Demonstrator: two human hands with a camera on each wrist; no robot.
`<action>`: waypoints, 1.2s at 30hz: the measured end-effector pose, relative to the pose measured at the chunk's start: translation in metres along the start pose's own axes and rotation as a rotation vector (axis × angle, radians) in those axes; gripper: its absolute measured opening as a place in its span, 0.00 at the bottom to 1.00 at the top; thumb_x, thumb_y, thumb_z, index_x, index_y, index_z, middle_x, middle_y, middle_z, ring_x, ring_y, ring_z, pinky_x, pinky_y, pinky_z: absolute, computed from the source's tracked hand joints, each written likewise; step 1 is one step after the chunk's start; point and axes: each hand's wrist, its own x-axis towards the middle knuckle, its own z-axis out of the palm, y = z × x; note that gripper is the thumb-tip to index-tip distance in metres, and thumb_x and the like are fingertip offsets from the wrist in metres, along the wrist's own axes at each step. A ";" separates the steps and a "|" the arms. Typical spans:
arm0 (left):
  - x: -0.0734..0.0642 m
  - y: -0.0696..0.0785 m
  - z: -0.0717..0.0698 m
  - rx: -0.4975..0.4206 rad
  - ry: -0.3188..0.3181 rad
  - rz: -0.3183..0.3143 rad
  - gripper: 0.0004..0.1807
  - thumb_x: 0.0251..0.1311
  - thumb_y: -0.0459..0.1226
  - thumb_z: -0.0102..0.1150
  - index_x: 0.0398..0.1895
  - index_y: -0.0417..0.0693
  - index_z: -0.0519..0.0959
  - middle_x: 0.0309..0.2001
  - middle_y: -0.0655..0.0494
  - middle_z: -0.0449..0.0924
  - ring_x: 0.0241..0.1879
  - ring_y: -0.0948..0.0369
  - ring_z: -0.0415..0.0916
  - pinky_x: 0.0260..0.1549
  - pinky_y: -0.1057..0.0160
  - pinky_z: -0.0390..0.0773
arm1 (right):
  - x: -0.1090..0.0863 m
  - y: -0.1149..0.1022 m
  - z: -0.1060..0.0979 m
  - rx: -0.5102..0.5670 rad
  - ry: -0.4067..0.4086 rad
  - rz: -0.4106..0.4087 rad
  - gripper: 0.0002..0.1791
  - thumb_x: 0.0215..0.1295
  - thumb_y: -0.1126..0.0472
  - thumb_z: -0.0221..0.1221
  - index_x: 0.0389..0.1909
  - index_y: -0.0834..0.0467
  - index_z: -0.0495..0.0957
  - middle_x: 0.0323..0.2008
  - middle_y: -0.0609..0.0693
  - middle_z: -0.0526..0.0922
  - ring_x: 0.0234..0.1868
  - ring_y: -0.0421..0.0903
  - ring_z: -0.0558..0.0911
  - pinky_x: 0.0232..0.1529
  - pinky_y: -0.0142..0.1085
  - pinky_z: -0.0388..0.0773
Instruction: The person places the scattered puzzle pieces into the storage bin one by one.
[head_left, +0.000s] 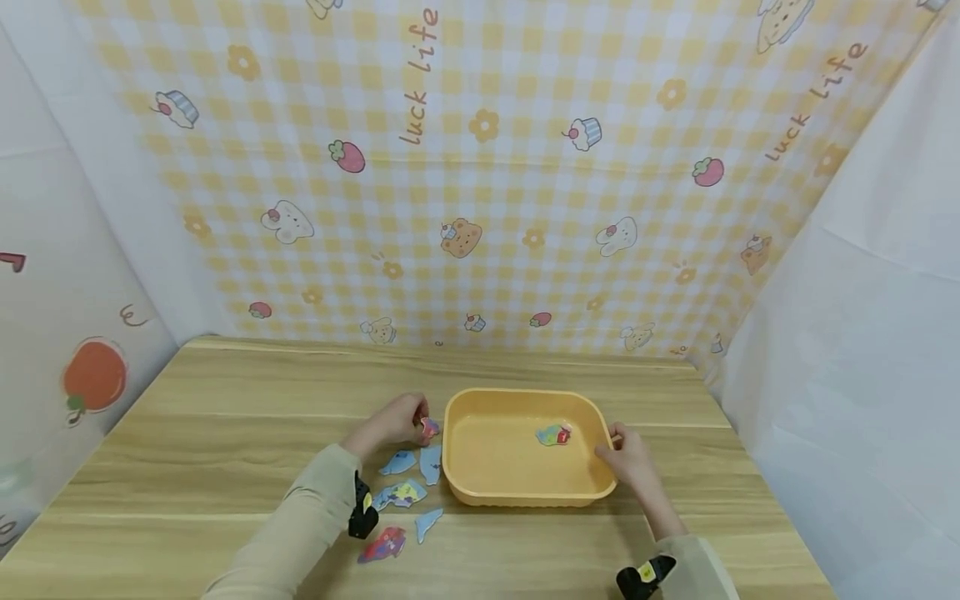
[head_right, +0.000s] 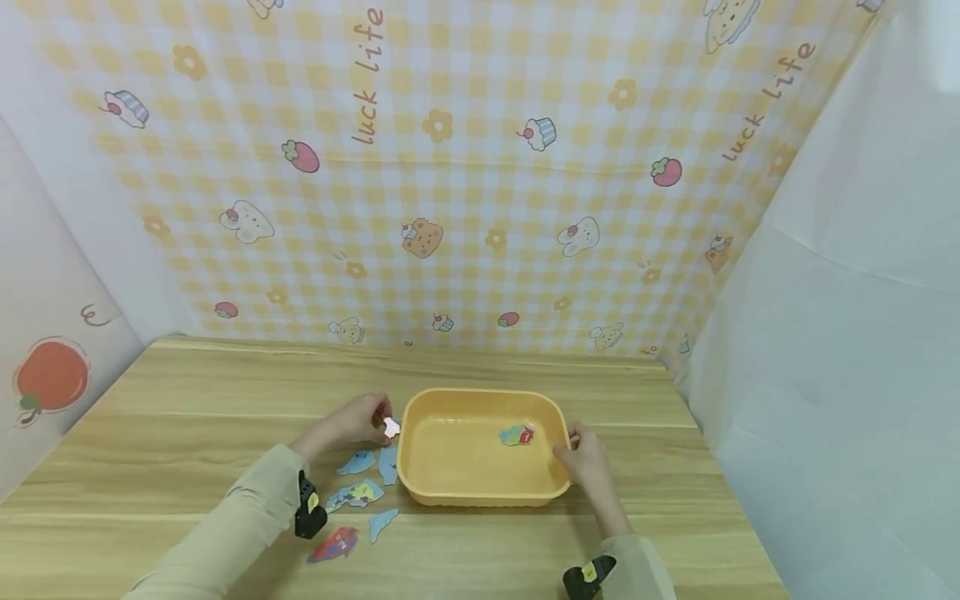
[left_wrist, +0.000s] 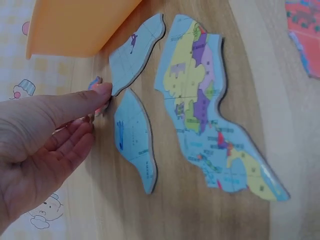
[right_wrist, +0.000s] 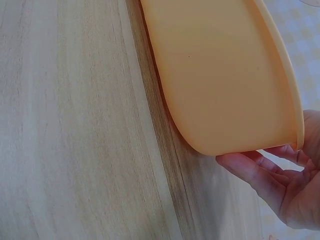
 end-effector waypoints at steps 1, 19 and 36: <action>0.000 -0.001 0.000 -0.016 0.003 0.004 0.18 0.39 0.27 0.69 0.32 0.34 0.70 0.29 0.47 0.71 0.28 0.60 0.66 0.27 0.67 0.68 | 0.000 0.000 0.000 0.001 0.000 0.000 0.07 0.50 0.71 0.55 0.30 0.68 0.69 0.20 0.56 0.75 0.18 0.44 0.75 0.17 0.32 0.74; 0.004 -0.014 0.003 -0.076 0.013 0.012 0.14 0.50 0.25 0.60 0.42 0.37 0.72 0.32 0.48 0.77 0.32 0.59 0.74 0.33 0.63 0.77 | 0.001 0.001 0.000 0.003 -0.010 0.020 0.09 0.51 0.70 0.55 0.33 0.68 0.70 0.24 0.60 0.78 0.19 0.45 0.77 0.18 0.33 0.76; 0.003 -0.022 -0.002 -0.070 0.067 0.011 0.07 0.61 0.30 0.51 0.41 0.38 0.74 0.33 0.47 0.78 0.33 0.59 0.75 0.30 0.65 0.77 | 0.003 0.002 0.001 -0.011 0.003 -0.005 0.07 0.50 0.71 0.56 0.31 0.69 0.69 0.22 0.59 0.76 0.20 0.45 0.76 0.18 0.33 0.75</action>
